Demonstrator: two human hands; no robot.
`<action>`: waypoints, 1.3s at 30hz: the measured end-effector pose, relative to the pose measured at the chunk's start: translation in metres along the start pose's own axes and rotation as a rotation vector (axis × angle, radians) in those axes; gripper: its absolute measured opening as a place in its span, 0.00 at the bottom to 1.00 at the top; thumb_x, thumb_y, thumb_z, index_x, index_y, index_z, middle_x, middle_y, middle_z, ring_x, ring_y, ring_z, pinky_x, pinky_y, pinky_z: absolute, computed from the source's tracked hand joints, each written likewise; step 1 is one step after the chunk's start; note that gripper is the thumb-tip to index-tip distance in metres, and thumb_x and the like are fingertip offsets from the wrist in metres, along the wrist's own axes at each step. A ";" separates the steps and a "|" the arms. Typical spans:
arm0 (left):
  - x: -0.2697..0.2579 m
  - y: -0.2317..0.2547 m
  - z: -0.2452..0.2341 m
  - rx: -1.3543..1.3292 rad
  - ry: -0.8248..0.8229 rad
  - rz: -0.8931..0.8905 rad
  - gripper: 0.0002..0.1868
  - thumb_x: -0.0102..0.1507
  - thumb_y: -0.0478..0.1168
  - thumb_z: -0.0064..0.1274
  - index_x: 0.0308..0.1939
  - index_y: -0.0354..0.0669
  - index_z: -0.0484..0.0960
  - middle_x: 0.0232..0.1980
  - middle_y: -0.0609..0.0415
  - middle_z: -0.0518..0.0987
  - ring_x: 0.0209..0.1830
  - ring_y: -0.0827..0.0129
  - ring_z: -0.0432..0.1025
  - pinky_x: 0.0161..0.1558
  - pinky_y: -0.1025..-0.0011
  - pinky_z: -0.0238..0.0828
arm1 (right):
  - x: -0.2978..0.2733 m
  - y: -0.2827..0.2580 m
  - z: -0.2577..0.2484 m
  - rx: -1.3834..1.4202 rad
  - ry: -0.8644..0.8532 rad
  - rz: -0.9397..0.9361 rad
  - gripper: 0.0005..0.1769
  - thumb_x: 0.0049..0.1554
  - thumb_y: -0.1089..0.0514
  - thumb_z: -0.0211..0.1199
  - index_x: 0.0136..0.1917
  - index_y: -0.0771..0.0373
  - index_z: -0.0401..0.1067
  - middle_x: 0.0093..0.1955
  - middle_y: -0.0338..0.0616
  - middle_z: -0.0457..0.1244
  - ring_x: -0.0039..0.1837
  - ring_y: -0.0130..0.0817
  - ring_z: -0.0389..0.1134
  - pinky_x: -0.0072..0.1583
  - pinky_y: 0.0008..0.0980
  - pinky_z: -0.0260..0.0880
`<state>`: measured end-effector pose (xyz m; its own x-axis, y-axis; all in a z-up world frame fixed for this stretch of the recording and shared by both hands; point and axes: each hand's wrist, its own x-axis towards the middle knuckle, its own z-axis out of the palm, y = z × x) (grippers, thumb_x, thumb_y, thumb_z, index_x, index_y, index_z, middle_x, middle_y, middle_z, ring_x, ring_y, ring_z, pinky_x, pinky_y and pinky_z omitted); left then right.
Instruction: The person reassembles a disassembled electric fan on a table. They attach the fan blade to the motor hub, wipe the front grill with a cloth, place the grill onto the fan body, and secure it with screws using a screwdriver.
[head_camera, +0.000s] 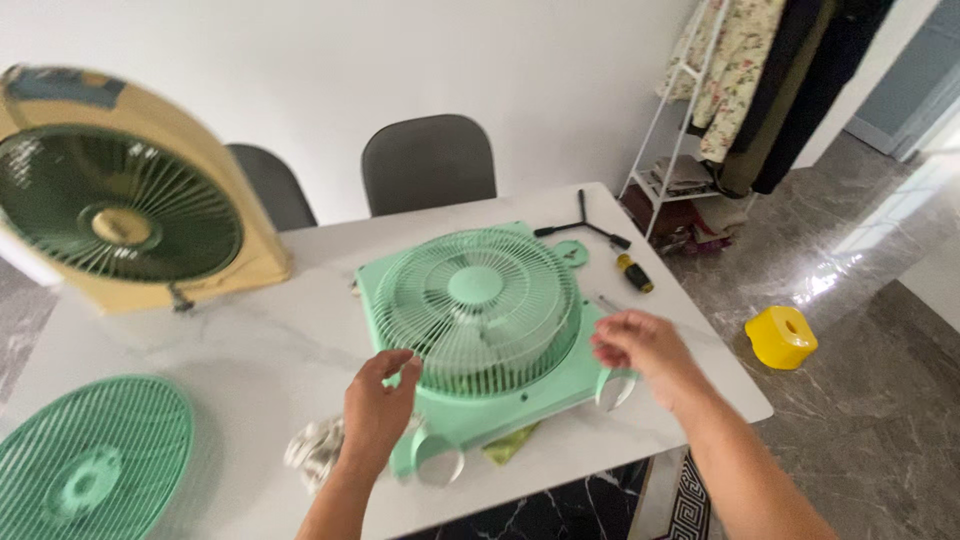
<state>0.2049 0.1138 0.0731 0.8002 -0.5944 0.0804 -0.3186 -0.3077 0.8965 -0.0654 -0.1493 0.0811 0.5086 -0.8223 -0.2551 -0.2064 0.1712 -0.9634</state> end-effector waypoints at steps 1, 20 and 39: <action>0.005 0.015 0.011 0.029 -0.015 0.066 0.17 0.61 0.48 0.57 0.49 0.44 0.86 0.48 0.48 0.86 0.51 0.58 0.80 0.52 0.63 0.75 | 0.015 -0.003 -0.014 0.006 0.017 -0.014 0.15 0.57 0.55 0.64 0.51 0.68 0.77 0.46 0.49 0.72 0.44 0.34 0.74 0.48 0.34 0.76; 0.095 0.085 0.166 0.811 -0.458 -0.219 0.47 0.60 0.74 0.46 0.78 0.64 0.54 0.84 0.54 0.40 0.85 0.57 0.28 0.72 0.27 0.19 | 0.248 0.053 -0.029 -0.202 -0.351 0.327 0.33 0.61 0.38 0.57 0.69 0.64 0.68 0.65 0.52 0.64 0.63 0.42 0.69 0.63 0.40 0.73; 0.087 0.102 0.148 0.768 -0.344 -0.275 0.45 0.55 0.70 0.56 0.71 0.57 0.65 0.79 0.59 0.58 0.84 0.63 0.44 0.76 0.31 0.35 | 0.198 0.055 -0.037 -0.099 -0.472 0.432 0.23 0.58 0.50 0.65 0.56 0.73 0.73 0.48 0.52 0.71 0.48 0.39 0.74 0.54 0.38 0.79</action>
<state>0.1670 -0.0793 0.1071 0.7409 -0.5784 -0.3414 -0.4897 -0.8131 0.3147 -0.0065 -0.3228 -0.0198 0.6708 -0.3592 -0.6488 -0.5396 0.3639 -0.7593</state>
